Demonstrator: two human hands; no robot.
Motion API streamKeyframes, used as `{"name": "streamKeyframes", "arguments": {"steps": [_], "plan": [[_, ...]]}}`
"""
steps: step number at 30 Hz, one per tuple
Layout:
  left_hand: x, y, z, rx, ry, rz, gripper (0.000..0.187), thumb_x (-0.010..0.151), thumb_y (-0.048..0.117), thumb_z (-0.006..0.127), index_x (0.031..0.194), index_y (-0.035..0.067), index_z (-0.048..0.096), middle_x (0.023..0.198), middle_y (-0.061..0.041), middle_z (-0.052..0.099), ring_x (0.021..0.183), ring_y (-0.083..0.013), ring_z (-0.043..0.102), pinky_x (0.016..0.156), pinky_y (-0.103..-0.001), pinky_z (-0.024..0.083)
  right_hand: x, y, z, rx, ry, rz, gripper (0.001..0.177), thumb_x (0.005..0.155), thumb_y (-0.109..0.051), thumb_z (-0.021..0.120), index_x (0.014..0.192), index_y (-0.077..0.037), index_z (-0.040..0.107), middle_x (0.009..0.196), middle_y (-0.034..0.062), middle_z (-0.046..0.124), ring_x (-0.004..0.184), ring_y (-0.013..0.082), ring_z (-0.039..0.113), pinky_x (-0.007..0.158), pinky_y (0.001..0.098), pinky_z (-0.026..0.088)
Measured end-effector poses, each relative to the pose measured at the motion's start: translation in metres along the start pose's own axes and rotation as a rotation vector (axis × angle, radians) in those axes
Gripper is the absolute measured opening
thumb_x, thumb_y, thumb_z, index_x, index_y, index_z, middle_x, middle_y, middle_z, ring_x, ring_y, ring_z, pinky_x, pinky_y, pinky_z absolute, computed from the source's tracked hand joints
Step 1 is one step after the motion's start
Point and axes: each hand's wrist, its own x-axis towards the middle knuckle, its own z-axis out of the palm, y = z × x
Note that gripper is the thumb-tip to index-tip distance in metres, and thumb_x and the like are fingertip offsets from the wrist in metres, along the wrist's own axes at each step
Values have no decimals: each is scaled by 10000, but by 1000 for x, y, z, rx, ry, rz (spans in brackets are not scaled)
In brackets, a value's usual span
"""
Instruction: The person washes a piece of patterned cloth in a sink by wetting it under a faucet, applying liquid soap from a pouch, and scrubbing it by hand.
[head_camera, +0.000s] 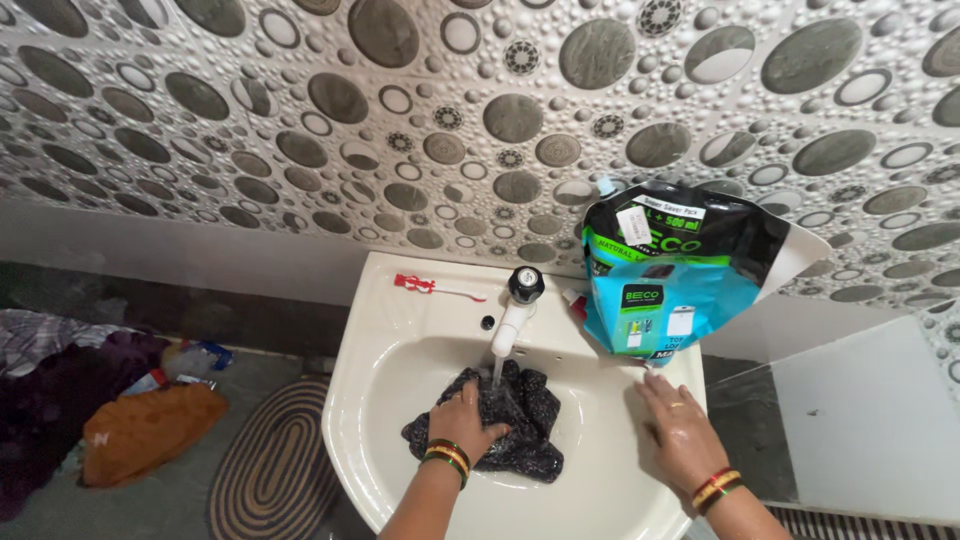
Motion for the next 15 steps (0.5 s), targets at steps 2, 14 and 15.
{"name": "streamKeyframes", "arguments": {"steps": [2, 14, 15], "plan": [[-3, 0, 3, 3, -11, -3, 923, 741, 574, 836, 1363, 26, 432, 1103, -166, 687, 1053, -322, 666, 896, -469, 503, 2, 0, -2, 82, 30, 60, 519, 797, -142, 675, 1308, -163, 589, 1338, 94, 626, 1285, 298, 561, 1129, 426, 416], [-7, 1, 2, 33, -48, -24, 906, 769, 591, 820, 1357, 22, 429, 1103, -173, 681, 1046, -314, 673, 917, -442, 505, 30, -5, 14, -263, 198, 196, 778, 793, -473, 669, 1364, 41, 545, 1315, 235, 624, 1293, 391, 531, 981, 462, 434], [-6, 1, 1, 27, -47, -26, 923, 768, 590, 820, 1374, 22, 416, 1112, -175, 679, 1047, -316, 672, 918, -442, 506, 31, -6, 18, -316, 227, 180, 884, 747, -547, 682, 1360, 74, 537, 1315, 264, 614, 1291, 402, 522, 940, 470, 427]]}}
